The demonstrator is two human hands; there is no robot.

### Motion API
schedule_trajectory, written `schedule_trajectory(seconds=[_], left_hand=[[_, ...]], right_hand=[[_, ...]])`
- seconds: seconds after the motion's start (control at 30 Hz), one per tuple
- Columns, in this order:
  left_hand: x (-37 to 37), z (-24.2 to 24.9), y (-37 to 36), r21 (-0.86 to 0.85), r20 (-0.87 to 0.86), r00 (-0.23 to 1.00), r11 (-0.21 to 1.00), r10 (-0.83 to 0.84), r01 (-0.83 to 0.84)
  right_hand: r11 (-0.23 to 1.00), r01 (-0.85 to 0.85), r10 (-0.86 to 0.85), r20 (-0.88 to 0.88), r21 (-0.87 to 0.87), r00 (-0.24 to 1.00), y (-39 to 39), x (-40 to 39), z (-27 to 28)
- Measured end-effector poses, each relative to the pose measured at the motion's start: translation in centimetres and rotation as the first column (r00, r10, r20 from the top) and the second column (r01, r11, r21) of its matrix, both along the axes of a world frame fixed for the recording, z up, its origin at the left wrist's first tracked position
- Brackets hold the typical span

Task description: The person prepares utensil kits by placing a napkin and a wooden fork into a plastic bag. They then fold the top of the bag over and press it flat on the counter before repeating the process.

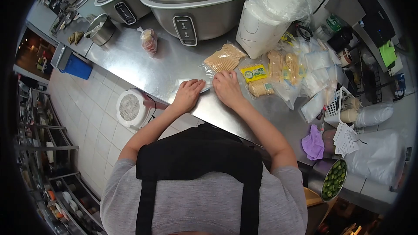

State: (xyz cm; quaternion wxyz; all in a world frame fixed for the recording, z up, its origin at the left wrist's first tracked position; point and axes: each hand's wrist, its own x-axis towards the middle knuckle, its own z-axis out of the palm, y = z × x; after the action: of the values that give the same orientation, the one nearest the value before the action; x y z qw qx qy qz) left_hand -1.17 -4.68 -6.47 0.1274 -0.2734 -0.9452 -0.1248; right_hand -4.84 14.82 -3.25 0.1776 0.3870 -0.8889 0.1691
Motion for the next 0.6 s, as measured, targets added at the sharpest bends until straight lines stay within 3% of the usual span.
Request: schedule_trajectory(seconds=[0.07,0.13,0.17,0.2,0.23,0.27,0.3,0.37,0.4,0.47,0.5,0.57,0.6], left_hand=[[-0.5,1.1,-0.3,0.065,0.019,1.0,0.998,-0.005,0.004],[-0.6,3.8,-0.4,0.021,0.366,0.927,0.997,-0.082,0.08],[-0.5,4.6,-0.6,0.021,0.369,0.926,0.997,-0.081,0.078],[-0.6,5.4,-1.0,0.046,0.493,0.863,0.994,-0.109,0.099],[-0.7,5.9,-1.5,0.072,0.605,0.785,0.991,-0.135,0.115],[-0.9,6.3,-2.2,0.07,0.606,0.785,0.991,-0.132,0.113],[-1.1,6.5,-3.1,0.187,0.687,0.695,0.976,-0.211,0.111],[-0.5,7.2,-4.9,0.354,0.789,0.531,0.935,-0.308,0.016],[0.3,7.3,-5.5,0.356,0.789,0.531,0.934,-0.309,0.015],[2.3,7.1,-6.6,0.384,0.817,0.553,0.869,-0.162,-0.313],[2.5,5.2,-7.4,0.412,0.856,0.473,0.827,-0.207,-0.383],[3.5,5.5,-6.8,0.391,0.871,0.457,0.816,-0.18,-0.425],[3.7,5.6,-6.5,0.363,0.888,0.433,0.809,-0.152,-0.462]], right_hand=[[1.0,-0.016,0.016,-0.005,0.026,1.0,-0.3,0.0,1.7],[0.998,-0.026,0.026,0.0,0.05,1.0,-0.5,0.2,3.0],[0.98,-0.1,0.088,0.077,0.172,0.993,-0.7,0.1,3.5],[0.941,-0.18,0.14,0.156,0.285,0.978,-0.9,-0.2,4.2],[0.941,-0.185,0.145,0.154,0.284,0.977,-0.9,-0.7,5.4],[0.906,-0.196,0.112,0.235,0.374,0.966,-0.6,-1.1,6.9],[0.862,-0.214,0.069,0.31,0.46,0.948,-0.1,-1.6,8.3],[0.943,-0.164,0.079,0.283,0.288,0.956,2.6,-2.8,10.6],[0.943,-0.164,0.079,0.283,0.29,0.956,3.9,-3.5,11.7],[0.994,0.1,-0.095,0.677,0.031,0.73,5.4,-4.5,13.1],[0.995,0.095,-0.093,0.673,0.034,0.733,5.2,-4.6,12.3],[0.92,-0.044,0.201,0.371,-0.39,0.907,4.1,-4.0,9.7],[0.937,-0.154,0.251,0.295,-0.314,0.922,2.8,-3.5,9.7]])
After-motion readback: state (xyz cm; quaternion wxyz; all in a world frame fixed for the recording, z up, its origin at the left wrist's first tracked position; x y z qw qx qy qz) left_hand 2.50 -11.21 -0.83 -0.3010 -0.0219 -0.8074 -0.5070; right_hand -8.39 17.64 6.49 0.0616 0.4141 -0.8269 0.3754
